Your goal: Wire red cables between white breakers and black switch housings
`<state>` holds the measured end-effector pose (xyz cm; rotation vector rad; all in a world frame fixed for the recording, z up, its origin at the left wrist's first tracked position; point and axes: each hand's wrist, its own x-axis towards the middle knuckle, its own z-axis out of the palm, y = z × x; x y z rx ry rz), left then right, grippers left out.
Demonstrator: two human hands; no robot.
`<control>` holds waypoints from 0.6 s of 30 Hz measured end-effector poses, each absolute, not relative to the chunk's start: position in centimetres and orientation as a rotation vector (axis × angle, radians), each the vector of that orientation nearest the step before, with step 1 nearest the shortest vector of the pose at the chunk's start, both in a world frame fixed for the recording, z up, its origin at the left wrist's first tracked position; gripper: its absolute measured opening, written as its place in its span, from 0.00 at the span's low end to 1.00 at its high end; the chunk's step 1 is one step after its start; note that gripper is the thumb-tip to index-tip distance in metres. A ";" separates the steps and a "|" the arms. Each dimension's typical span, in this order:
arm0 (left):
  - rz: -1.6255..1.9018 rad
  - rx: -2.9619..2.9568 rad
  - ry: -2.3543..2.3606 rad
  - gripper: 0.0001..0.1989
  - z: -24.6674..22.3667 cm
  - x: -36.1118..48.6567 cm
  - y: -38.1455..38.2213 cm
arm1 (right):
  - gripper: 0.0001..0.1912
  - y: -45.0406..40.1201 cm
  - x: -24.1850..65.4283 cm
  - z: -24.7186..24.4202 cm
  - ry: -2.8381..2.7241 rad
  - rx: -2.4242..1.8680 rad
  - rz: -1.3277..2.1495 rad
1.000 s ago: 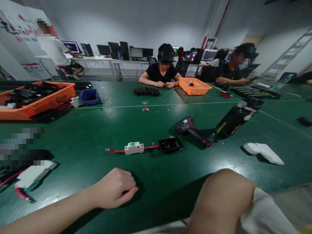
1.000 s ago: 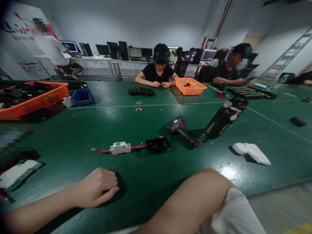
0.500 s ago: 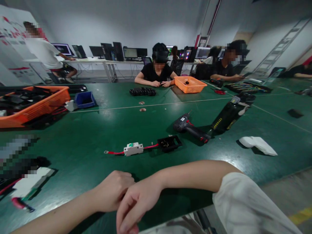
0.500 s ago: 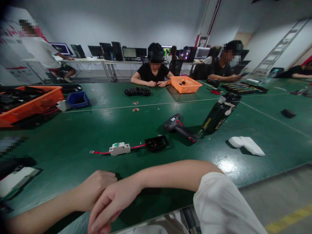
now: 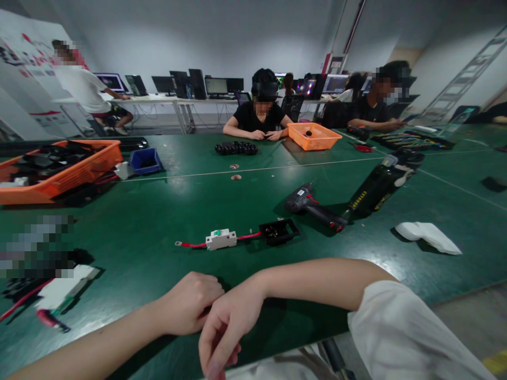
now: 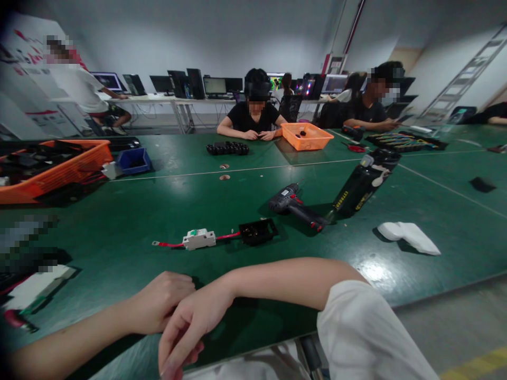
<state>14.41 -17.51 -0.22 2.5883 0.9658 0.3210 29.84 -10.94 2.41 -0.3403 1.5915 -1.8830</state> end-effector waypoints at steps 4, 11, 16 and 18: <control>0.305 2.604 0.972 0.10 -0.1 14.5 -17.5 | 0.24 -10.8 30.2 2.3 1.621 -0.353 -1.766; 0.286 2.595 0.928 0.11 -0.5 14.1 -17.5 | 0.40 -10.5 30.1 1.3 1.470 -0.434 -1.955; 0.303 2.582 0.935 0.12 -0.7 14.1 -17.4 | 0.33 -10.8 29.4 1.0 1.324 -0.202 -1.939; 0.311 2.583 0.938 0.11 -0.6 14.2 -17.5 | 0.29 -11.0 29.3 1.1 1.325 -0.166 -1.925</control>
